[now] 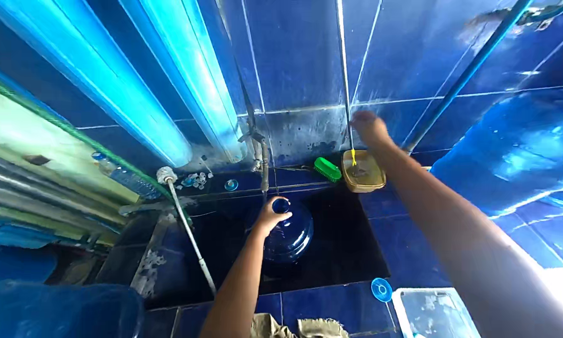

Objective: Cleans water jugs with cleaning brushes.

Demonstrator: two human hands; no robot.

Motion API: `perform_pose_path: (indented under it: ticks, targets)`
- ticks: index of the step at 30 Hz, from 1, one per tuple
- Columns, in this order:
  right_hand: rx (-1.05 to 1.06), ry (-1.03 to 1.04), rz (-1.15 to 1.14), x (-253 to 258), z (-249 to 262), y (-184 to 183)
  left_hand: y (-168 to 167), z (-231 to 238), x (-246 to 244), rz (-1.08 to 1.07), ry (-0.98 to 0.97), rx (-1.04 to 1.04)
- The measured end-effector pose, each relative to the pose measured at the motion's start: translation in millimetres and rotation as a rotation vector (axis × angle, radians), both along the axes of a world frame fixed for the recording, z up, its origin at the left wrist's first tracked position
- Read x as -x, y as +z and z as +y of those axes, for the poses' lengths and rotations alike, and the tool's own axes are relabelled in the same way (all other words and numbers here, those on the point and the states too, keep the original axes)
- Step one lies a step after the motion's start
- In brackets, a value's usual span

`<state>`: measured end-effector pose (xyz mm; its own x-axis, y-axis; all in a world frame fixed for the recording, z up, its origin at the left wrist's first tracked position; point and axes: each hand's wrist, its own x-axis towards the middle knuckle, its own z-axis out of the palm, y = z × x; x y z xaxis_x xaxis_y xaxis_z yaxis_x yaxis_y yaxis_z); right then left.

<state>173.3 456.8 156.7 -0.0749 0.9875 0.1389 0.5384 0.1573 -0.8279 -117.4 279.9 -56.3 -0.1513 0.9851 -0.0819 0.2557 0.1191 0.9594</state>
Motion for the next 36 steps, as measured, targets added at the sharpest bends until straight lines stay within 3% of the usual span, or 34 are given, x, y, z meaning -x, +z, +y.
perform_pose_path:
  ticks: [2, 3, 4, 8, 10, 14, 18, 21, 24, 28, 32, 34, 36]
  targets:
    - [-0.084, -0.034, -0.026, -3.1, 32.3, 16.1, -14.0, -22.4, -17.1, 0.028, 0.488, -0.091]
    - [-0.108, -0.042, -0.043, -0.9, 48.1, 22.3, -14.3, -25.9, -19.0, 0.058, 0.635, -0.093]
    - [-0.112, -0.046, -0.061, 2.9, 62.2, 26.0, -12.3, -29.6, -14.2, 0.094, 0.657, -0.065]
    - [-0.054, 0.029, -0.132, 20.6, 96.0, 31.1, 2.6, -38.1, 38.9, 0.098, 0.087, 0.058]
    - [-0.091, 0.075, -0.151, 20.9, 101.1, 34.9, 11.5, -43.3, 48.0, 0.071, -0.057, 0.093]
    - [-0.194, 0.108, 0.015, -7.9, 70.9, 54.5, 32.1, -49.7, 39.0, 0.368, -0.066, 0.106]
    - [-0.173, 0.098, 0.167, -44.2, 69.5, -0.2, 50.4, -36.5, 12.2, 0.748, -0.066, 0.284]
    - [-0.161, 0.108, 0.214, -57.8, 70.0, -34.3, 48.8, -30.4, -8.1, 0.839, -0.025, 0.305]
    - [-0.168, 0.079, 0.267, -62.0, 67.6, -43.2, 41.6, -34.0, -9.6, 0.905, 0.010, 0.248]
    - [-0.223, 0.053, 0.295, -70.0, 58.7, -18.5, 35.1, -37.9, -2.7, 0.882, -0.009, 0.167]
    - [-0.507, 0.075, 0.593, -46.1, -16.9, 48.5, 30.8, -41.5, 0.1, 0.701, 0.048, -0.043]
    - [-0.528, 0.149, 0.782, -8.5, -69.3, 74.3, 19.8, -42.8, 2.6, 0.449, 0.135, -0.173]
    - [-0.481, 0.266, 0.880, 34.9, -116.2, 85.0, 13.8, -37.9, 2.6, 0.064, 0.248, -0.293]
